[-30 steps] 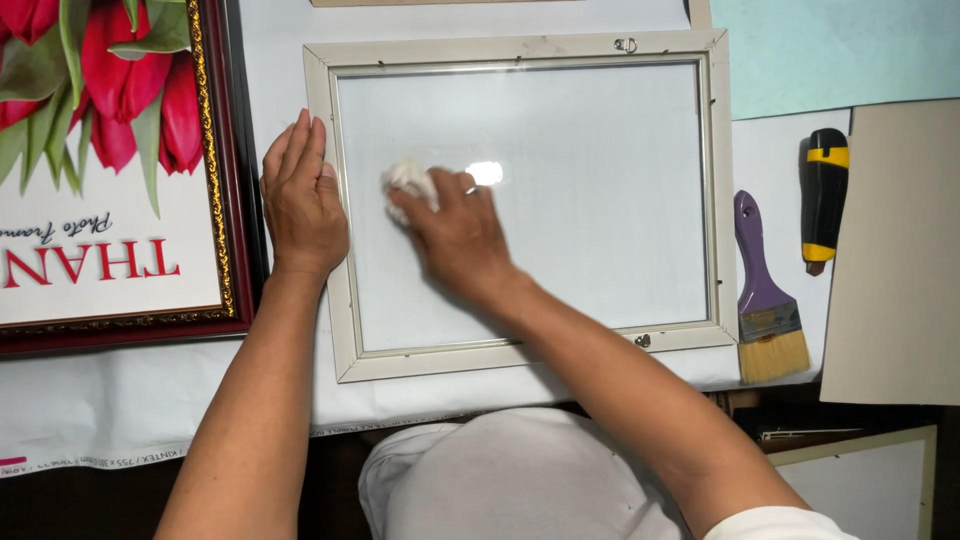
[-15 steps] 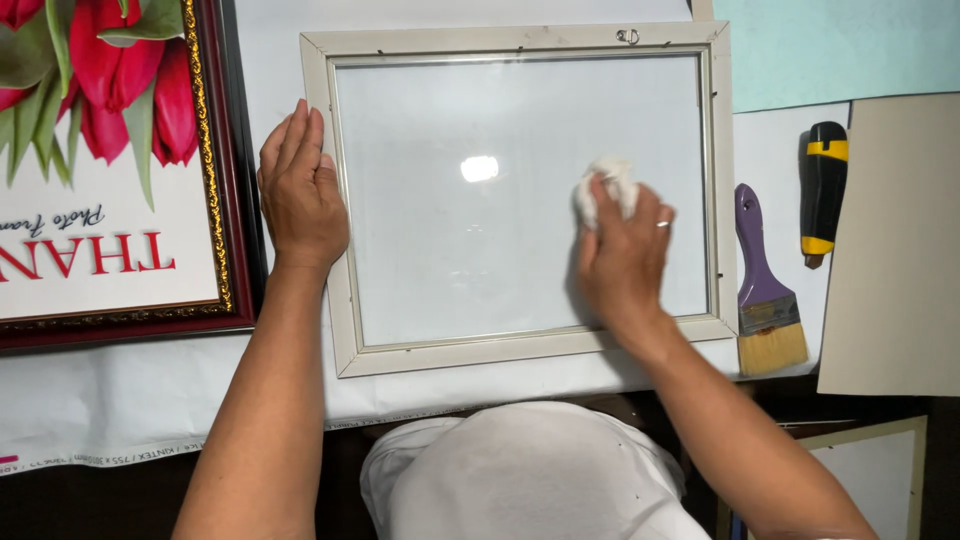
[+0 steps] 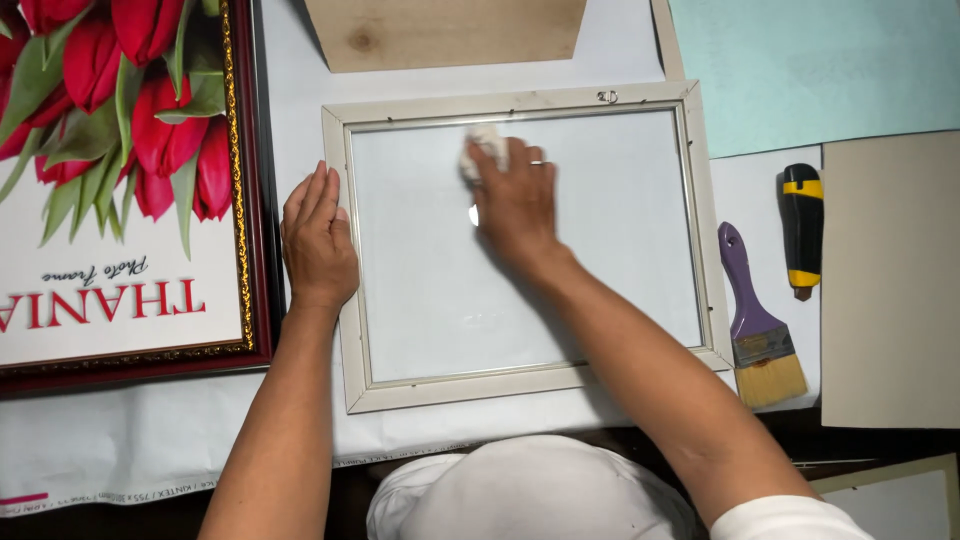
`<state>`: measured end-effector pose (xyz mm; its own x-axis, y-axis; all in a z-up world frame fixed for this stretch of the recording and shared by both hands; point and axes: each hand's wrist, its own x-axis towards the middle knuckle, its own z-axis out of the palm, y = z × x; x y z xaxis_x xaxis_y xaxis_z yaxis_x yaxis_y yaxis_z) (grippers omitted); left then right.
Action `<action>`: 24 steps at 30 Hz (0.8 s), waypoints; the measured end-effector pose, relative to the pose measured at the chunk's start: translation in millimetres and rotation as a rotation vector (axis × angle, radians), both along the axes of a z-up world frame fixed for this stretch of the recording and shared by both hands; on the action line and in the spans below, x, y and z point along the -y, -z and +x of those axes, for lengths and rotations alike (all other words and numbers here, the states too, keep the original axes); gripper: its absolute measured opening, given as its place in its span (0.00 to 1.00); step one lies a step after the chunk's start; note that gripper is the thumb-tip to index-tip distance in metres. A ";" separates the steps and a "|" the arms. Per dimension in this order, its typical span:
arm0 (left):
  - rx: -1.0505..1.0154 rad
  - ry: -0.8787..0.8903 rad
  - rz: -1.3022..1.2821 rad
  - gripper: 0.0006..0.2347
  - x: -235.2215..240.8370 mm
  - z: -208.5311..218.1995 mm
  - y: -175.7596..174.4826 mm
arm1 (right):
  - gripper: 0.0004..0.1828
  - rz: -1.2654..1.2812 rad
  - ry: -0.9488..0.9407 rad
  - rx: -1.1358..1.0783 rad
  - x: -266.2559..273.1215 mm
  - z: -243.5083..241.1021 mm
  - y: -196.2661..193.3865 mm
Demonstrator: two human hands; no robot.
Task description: Cleaning the glass surface of a picture frame using a brush and a rag.
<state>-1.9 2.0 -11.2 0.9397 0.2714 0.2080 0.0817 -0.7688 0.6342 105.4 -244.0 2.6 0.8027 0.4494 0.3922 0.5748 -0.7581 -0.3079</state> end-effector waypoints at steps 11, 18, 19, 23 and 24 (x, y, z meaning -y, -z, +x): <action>0.019 -0.060 -0.042 0.21 16.2 -0.7 -30.8 | 0.21 0.318 0.329 -0.167 134.9 2.5 -30.4; -0.049 0.010 -0.935 0.24 145.8 -18.6 -69.3 | 0.23 1.759 0.027 -1.554 27.3 -91.6 -44.5; -0.039 0.014 -0.927 0.24 150.9 -19.9 -79.4 | 0.23 1.762 0.012 -1.550 27.0 -90.9 -50.0; -0.102 -0.108 -0.843 0.18 146.0 -20.1 -100.3 | 0.21 1.252 0.145 -1.431 42.8 -78.6 -46.5; -0.161 -0.149 -0.757 0.15 138.7 -18.2 -101.3 | 0.20 1.001 0.137 -1.317 51.4 -72.6 -39.7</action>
<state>-20.1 -136.6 90.2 0.8851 0.4106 -0.2193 0.2852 -0.1060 0.9526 32.8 -295.4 42.4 0.8061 0.3567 -0.4722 -0.5077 0.0070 -0.8615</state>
